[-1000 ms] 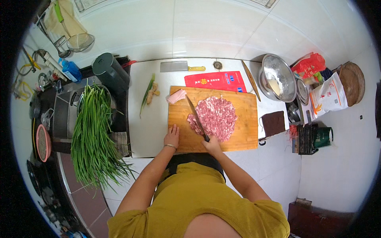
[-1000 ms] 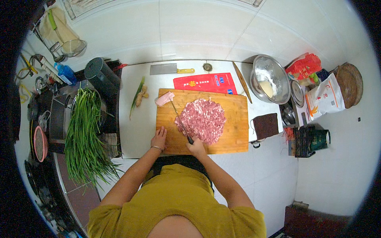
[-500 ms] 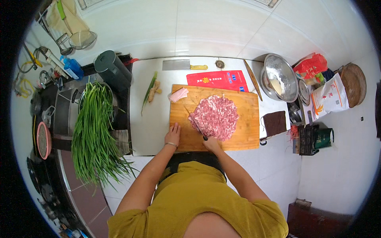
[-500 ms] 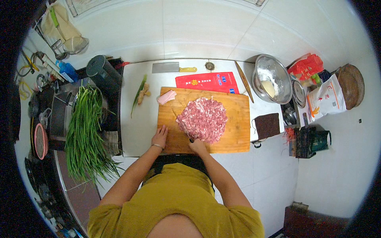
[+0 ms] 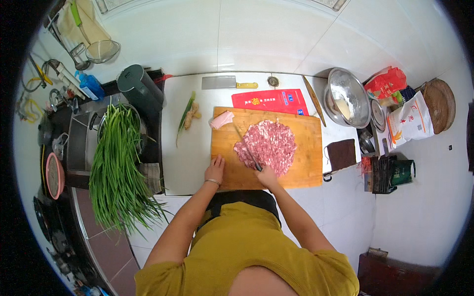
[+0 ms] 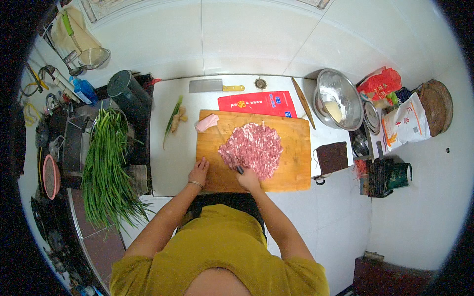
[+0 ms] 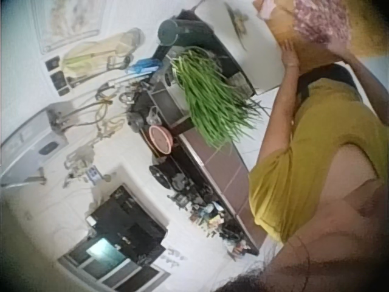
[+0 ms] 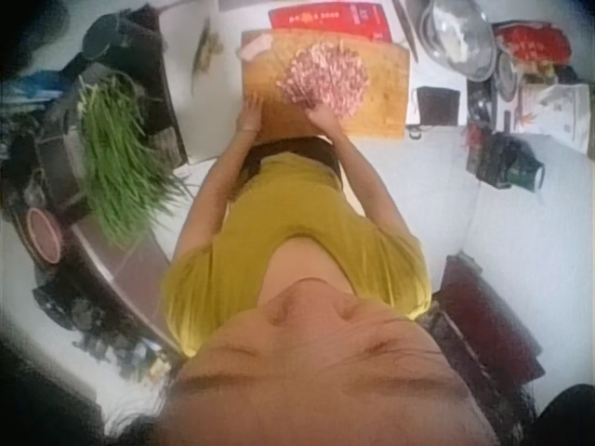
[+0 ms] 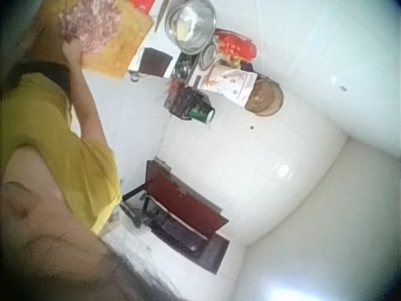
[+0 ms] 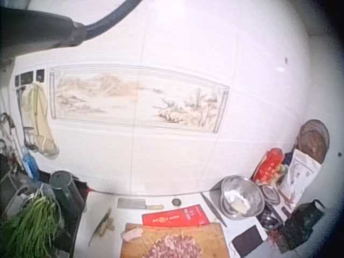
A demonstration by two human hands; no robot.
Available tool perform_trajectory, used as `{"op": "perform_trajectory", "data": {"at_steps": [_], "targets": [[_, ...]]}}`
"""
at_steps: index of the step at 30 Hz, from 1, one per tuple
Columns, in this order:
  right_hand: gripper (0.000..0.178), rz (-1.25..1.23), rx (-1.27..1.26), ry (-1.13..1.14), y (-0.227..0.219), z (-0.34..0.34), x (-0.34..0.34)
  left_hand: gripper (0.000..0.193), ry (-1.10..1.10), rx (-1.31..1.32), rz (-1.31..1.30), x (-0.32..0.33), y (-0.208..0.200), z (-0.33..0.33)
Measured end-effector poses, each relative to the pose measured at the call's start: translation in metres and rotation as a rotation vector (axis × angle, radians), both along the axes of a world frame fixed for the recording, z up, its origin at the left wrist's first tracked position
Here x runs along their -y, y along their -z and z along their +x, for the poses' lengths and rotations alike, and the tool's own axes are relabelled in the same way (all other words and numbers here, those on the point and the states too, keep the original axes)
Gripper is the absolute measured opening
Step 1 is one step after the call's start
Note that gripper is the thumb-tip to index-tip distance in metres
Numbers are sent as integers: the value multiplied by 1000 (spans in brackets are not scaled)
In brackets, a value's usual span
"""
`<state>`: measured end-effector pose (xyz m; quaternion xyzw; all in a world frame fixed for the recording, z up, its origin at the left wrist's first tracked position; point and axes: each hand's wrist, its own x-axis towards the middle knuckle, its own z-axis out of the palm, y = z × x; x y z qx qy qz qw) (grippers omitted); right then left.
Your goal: The person uses a cleaver to repeatedly chop a pile of ground meat on a wooden cutting board. The person holds the board steady with their left hand while chopping with their right hand. The meat is processed into a finer consistency throughout the clip.
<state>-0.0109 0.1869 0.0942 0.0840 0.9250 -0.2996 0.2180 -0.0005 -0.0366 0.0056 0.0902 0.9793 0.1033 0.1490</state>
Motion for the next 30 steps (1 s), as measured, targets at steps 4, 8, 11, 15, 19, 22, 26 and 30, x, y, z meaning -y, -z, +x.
{"op": "perform_trajectory", "data": {"at_steps": [4, 8, 11, 15, 19, 22, 26, 30], "targets": [[40, -432, -47, 139, -23, 6, 16, 75, 4, 38, -15, -1, -10, 3], [41, -65, 57, -58, 31, 15, 8, 81, 30, -90, -64, 3, 8, 3], [39, 31, 146, -178, -10, -5, 13, 83, 14, -238, -83, 4, 62, 11], [34, -199, 65, 23, -18, -1, 21, 68, 13, 50, -8, -1, -12, 0], [30, -75, -119, -67, 63, 15, 10, 47, -26, 55, 20, 1, -7, 2], [33, 23, -24, -124, 9, -4, 6, 46, -29, 81, 15, 1, -16, 2], [30, -398, 59, 190, -3, -2, 7, 52, -24, 40, 1, -3, -16, 3], [37, 21, -86, 50, 65, 7, 15, 70, 11, 67, -11, 0, -7, 2]]}}
